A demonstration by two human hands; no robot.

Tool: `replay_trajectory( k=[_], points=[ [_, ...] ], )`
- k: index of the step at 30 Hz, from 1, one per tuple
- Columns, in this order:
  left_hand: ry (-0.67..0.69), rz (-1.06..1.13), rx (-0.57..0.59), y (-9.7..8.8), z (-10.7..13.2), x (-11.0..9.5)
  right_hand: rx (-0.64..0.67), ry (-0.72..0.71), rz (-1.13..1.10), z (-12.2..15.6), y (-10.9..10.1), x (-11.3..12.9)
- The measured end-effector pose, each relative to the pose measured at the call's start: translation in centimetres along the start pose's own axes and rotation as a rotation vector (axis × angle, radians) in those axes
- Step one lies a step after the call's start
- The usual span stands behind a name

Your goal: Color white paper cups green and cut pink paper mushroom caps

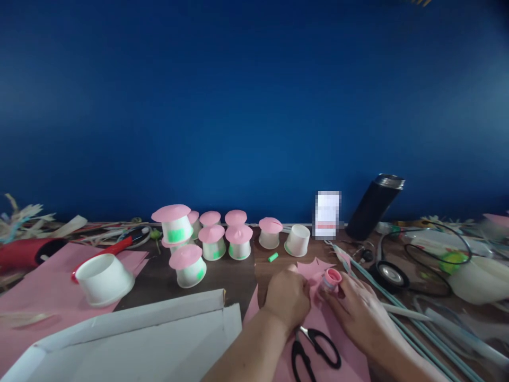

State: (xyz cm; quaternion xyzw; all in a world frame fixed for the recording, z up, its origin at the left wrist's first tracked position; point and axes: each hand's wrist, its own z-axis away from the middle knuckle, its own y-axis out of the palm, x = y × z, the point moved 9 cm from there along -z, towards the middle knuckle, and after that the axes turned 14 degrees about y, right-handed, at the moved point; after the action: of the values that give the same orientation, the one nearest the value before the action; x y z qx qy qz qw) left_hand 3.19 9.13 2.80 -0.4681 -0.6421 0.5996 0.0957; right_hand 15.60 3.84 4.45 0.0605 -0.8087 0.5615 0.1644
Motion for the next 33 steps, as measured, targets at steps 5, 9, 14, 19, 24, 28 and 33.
replay_trajectory(
  k=[5,9,14,19,24,28,33],
  points=[
    [-0.001,-0.007,0.005,0.1,-0.1,0.1,-0.088,0.069,-0.083,0.3,-1.4,-1.3],
    [0.02,-0.008,0.003,0.0,-0.2,0.0,0.0,-0.005,-0.115,0.4,-0.8,0.4],
    [0.036,-0.026,-0.006,-0.3,0.0,-0.4,0.029,-0.054,0.001,0.5,-0.1,1.7],
    [0.045,-0.034,-0.013,0.0,-0.1,-0.3,-0.034,-0.005,0.004,0.7,-0.8,0.0],
    [0.049,-0.033,-0.017,0.3,-0.2,-0.1,-0.057,0.017,-0.113,1.0,-1.6,-0.4],
    [0.084,-0.029,-0.012,0.1,0.0,-0.4,0.051,-0.066,-0.047,1.4,-0.5,1.1],
    [0.091,-0.031,-0.007,-0.1,0.2,-0.7,0.015,-0.07,0.002,1.5,-0.9,0.5]
  ],
)
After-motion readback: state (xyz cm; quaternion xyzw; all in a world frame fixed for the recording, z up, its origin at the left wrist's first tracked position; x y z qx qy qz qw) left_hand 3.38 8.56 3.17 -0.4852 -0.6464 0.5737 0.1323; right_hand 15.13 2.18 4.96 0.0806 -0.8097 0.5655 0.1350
